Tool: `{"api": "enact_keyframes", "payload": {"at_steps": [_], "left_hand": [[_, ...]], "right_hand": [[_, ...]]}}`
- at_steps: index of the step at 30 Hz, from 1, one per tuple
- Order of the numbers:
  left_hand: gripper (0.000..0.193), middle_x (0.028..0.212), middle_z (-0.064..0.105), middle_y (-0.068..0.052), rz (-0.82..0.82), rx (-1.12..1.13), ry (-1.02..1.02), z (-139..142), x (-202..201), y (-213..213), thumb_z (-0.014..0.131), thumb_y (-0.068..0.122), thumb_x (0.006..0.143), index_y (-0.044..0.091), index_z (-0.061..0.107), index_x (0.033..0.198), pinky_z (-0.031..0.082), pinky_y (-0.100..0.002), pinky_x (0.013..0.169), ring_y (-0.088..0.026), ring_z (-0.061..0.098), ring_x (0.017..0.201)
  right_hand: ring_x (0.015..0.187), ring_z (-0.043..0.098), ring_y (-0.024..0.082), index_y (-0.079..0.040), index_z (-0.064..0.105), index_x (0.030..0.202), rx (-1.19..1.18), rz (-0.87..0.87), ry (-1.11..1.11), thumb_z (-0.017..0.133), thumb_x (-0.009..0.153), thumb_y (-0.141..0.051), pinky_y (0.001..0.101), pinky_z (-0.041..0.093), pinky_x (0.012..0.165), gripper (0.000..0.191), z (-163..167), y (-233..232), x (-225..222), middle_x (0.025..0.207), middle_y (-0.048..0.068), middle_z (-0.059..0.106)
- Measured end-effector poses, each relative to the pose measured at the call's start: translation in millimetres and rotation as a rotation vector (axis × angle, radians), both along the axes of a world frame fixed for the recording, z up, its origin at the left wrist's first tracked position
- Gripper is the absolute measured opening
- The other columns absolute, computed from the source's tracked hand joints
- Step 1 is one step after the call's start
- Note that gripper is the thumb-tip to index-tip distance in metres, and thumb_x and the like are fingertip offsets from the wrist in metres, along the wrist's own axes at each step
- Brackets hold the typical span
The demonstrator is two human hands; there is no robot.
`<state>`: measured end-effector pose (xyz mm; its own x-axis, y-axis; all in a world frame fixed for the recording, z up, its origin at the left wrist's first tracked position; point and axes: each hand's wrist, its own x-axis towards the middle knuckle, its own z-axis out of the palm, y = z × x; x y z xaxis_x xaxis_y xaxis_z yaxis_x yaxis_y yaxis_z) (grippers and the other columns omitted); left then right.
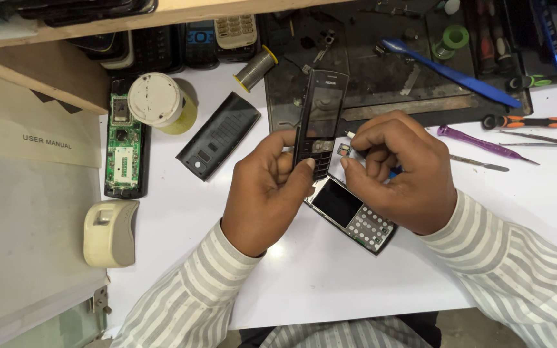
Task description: The person repairs a Nokia mobile phone at a workbench. They apply adhesive from a tube onto a small component, press it into the phone housing, then use a screwdriver to pry and work on the keypad and screen assembly, handling the phone body, keypad, and covers.
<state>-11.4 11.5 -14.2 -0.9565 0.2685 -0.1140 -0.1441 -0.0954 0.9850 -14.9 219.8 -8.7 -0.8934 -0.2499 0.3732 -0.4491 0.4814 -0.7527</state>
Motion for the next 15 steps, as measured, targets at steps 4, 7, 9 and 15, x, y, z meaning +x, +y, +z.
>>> {"api": "enact_keyframes", "payload": {"at_steps": [4,7,9,15], "left_hand": [[0.03,0.097,0.075,-0.006,-0.026,0.022,0.038,1.4,0.7,0.8,0.057,0.0,0.101,-0.008,0.058,0.129,0.053,-0.021,0.068,-0.003,0.064,0.079],[0.028,0.101,0.077,-0.007,-0.038,-0.008,0.07,3.2,2.2,0.2,0.057,0.001,0.101,-0.009,0.059,0.127,0.054,-0.02,0.071,-0.003,0.067,0.085],[0.028,0.1,0.077,-0.007,-0.039,-0.043,0.086,4.6,3.5,1.3,0.058,0.001,0.1,-0.009,0.06,0.127,0.055,-0.02,0.071,-0.003,0.067,0.085],[0.029,0.097,0.078,-0.007,-0.015,-0.098,0.12,7.7,4.9,1.5,0.058,0.002,0.099,-0.008,0.061,0.126,0.055,-0.02,0.07,-0.003,0.067,0.082]], "right_hand": [[0.068,0.062,0.004,0.0,0.062,0.095,0.033,0.0,0.022,0.08,0.084,0.0,0.0189,0.051,0.055,0.021,-1.1,-1.2,-1.1,0.104,0.01,0.066],[0.067,0.062,0.005,0.0,0.062,0.095,0.067,0.01,0.048,0.081,0.083,-0.001,0.019,0.051,0.055,0.022,-0.9,-1.7,-0.7,0.103,0.01,0.066],[0.064,0.062,0.006,0.0,0.062,0.094,0.104,0.004,0.062,0.081,0.082,-0.002,0.0197,0.049,0.052,0.023,-0.6,-2.3,-1.1,0.101,0.009,0.066],[0.06,0.061,0.008,-0.002,0.063,0.094,0.227,-0.016,0.195,0.083,0.08,-0.006,0.0222,0.047,0.048,0.025,0.3,-5.7,-0.9,0.101,0.008,0.069]]}}
